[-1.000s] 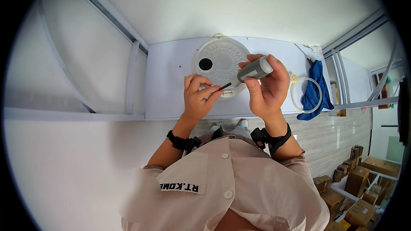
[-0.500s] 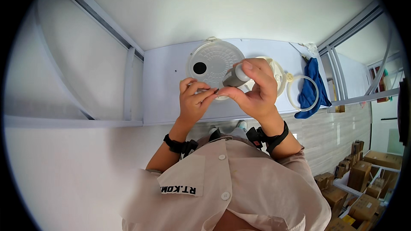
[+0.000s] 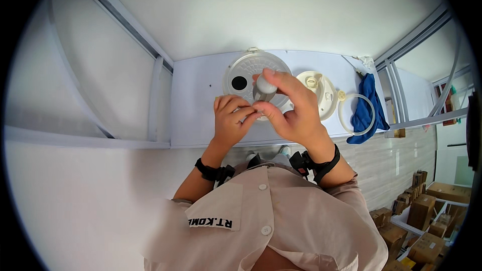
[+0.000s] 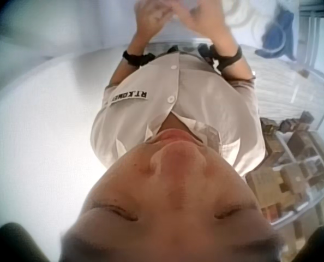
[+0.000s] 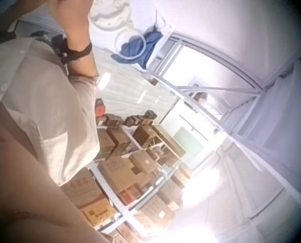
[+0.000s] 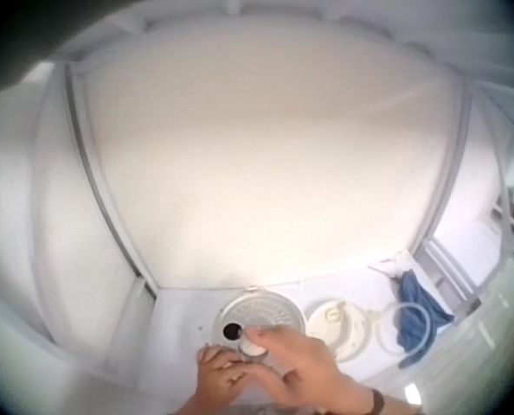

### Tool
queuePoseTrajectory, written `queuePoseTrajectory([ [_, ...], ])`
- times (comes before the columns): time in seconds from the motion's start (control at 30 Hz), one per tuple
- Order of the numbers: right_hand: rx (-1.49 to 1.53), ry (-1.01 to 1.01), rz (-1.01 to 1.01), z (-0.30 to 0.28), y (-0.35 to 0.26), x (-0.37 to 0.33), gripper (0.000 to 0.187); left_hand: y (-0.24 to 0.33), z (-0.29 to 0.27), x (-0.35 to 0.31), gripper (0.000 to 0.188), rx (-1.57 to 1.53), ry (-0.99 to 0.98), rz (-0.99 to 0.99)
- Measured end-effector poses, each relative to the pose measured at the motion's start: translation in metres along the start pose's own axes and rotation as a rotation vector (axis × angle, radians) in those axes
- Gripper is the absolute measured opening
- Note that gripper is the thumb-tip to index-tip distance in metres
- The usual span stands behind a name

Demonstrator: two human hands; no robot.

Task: The person handles a blue cloth and a white plastic ring, then uses a screwdriver to unscrew a white circular lid from a white bucket-like container. After removing the lid, the person places it aside and inspects the interior of the container.

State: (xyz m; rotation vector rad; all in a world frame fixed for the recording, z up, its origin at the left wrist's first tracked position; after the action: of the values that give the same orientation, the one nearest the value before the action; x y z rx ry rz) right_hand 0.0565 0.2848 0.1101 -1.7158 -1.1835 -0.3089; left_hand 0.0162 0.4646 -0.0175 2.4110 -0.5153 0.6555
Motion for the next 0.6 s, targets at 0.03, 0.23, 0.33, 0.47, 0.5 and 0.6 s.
queuePoseTrajectory([
  [0.03,-0.007,-0.027,0.030,-0.003,0.002,-0.001,0.059,-0.001,0.001,0.000,0.018,-0.026,0.015,0.009],
  [0.23,0.204,-0.018,0.163,-0.008,0.007,-0.005,0.057,-0.003,0.001,-0.001,0.024,-0.076,0.018,0.022],
  [0.33,0.260,-0.013,0.147,-0.007,0.008,-0.006,0.058,-0.004,0.003,-0.002,0.024,-0.090,0.028,0.016],
  [0.47,0.087,0.020,0.022,-0.008,0.012,-0.006,0.058,-0.001,0.003,-0.002,0.023,-0.100,0.034,-0.001],
  [0.5,0.027,0.075,-0.023,-0.009,0.009,-0.004,0.058,-0.002,0.004,-0.002,0.021,-0.106,0.027,-0.016],
  [0.6,-0.110,0.174,-0.097,-0.009,0.002,-0.003,0.061,-0.006,0.008,-0.005,0.017,-0.120,0.013,-0.049],
])
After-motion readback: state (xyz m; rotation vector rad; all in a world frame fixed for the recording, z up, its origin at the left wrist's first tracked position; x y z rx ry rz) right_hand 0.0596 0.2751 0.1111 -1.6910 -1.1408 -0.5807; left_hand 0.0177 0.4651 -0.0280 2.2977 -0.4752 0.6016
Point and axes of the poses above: each hand's wrist, its own x-axis towards the middle knuckle, its own z-axis out of the palm, y = z × x, the point moved 2 cm from there along x, towards the middle knuckle, and after that the axes turned 12 degrees about -y, right-handed, at the moved point
